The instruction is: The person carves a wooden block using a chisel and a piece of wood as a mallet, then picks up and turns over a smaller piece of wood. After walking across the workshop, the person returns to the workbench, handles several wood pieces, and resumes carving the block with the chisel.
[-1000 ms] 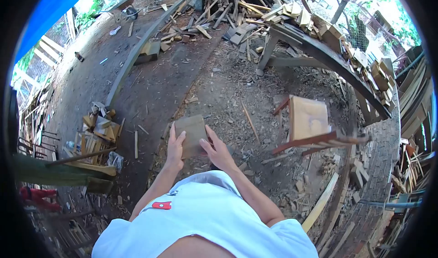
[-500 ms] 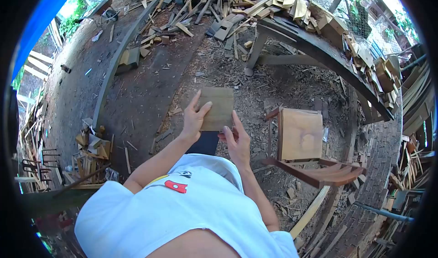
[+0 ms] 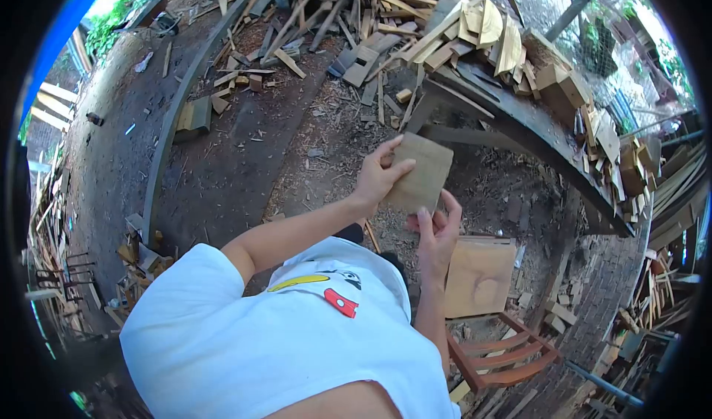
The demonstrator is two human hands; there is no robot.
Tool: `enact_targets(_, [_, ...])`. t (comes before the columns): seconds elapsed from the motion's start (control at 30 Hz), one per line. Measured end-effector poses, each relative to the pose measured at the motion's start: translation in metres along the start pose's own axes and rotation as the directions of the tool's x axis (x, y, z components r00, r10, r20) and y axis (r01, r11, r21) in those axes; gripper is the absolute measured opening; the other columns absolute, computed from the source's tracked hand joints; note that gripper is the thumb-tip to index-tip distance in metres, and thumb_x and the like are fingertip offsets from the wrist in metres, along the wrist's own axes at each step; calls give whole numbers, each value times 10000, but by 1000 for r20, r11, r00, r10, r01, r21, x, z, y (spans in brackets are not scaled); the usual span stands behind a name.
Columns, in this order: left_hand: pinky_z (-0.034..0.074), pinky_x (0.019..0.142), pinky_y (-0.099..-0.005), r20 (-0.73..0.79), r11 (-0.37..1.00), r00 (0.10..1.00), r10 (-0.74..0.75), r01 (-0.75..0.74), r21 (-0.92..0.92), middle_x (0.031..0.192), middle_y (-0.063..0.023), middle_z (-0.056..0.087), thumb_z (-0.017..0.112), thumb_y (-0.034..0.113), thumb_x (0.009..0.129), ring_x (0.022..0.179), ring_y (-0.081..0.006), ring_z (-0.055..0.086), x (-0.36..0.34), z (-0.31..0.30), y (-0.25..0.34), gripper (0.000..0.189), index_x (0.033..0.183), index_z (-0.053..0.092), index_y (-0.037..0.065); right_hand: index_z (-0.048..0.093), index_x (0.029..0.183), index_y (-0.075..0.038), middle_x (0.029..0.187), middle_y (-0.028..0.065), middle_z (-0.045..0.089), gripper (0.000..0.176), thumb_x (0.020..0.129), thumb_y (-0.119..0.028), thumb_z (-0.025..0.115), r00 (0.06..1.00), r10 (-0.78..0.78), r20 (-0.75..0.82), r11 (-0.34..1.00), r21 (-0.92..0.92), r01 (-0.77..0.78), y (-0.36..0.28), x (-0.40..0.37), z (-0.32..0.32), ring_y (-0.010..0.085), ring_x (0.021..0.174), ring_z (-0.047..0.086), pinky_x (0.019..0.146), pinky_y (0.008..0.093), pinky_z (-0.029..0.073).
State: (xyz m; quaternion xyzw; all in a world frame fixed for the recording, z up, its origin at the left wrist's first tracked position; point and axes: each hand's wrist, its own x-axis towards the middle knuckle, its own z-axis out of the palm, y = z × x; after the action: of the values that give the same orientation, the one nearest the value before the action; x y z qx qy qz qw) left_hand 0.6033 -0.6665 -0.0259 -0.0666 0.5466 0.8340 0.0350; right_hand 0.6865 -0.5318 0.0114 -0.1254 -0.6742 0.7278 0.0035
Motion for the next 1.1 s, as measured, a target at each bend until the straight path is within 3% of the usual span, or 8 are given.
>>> enact_targets(0.23, [506,799,-282,70,998,996,-62,60,32,1066,-121,654,704,106,834,921,-148,627,60,7,22,568,1326,437,9,359,1287,-50,980,152,641,404,928,-31,543,997,0,-75,999,42,3,-14,53,18,176,799,665,720,281,562])
enact_targets(0.3, [503,804,-283,90,995,991,-95,94,26,1078,-123,650,698,110,839,932,-149,626,65,8,24,571,1330,424,14,339,1303,-64,1006,145,638,429,928,-39,546,995,40,-91,985,172,-24,-11,60,22,180,807,668,725,293,571])
enact_targets(0.5, [460,934,-302,347,975,929,-130,183,-125,1246,-131,567,586,86,889,1105,-176,569,79,1,41,640,1443,279,-2,320,1417,-124,1046,101,640,532,941,-108,559,993,107,-49,931,356,-82,-18,85,22,163,846,676,738,312,588])
enact_targets(0.57, [460,956,-322,442,875,880,-173,343,-340,1323,-119,518,515,144,910,1172,-184,538,86,1,50,632,1469,248,17,322,1430,-131,1058,97,638,543,942,-105,558,992,120,-41,902,423,-91,-16,93,21,166,849,677,739,314,589])
enact_targets(0.73, [479,935,-306,472,863,854,-217,394,-317,1283,-93,543,470,190,947,1141,-160,560,106,3,57,536,1434,316,27,348,1436,-127,1057,81,642,541,940,-91,560,988,149,-31,844,525,-110,-17,110,18,169,860,679,746,321,591])
enact_targets(0.8, [497,911,-300,465,877,852,-240,395,-272,1269,-81,550,483,185,955,1119,-149,572,117,5,48,506,1417,345,33,367,1428,-113,1029,71,646,533,934,-72,562,994,83,-66,895,444,-45,-17,117,14,150,838,673,751,305,585])
enact_targets(0.87, [505,858,-310,337,930,883,-327,364,-52,1225,-82,576,579,172,928,1086,-154,583,129,6,41,497,1365,403,15,384,1417,-103,1006,64,646,519,931,-60,561,995,25,-99,947,322,8,-23,123,8,131,823,661,747,284,576])
enact_targets(1.1, [501,805,-249,379,927,858,-347,374,1,1099,-30,623,690,87,848,937,-119,625,158,34,32,436,1241,508,38,421,1353,-76,1002,60,620,450,924,5,533,950,-247,-192,968,-95,233,-37,156,-24,95,846,606,761,252,542])
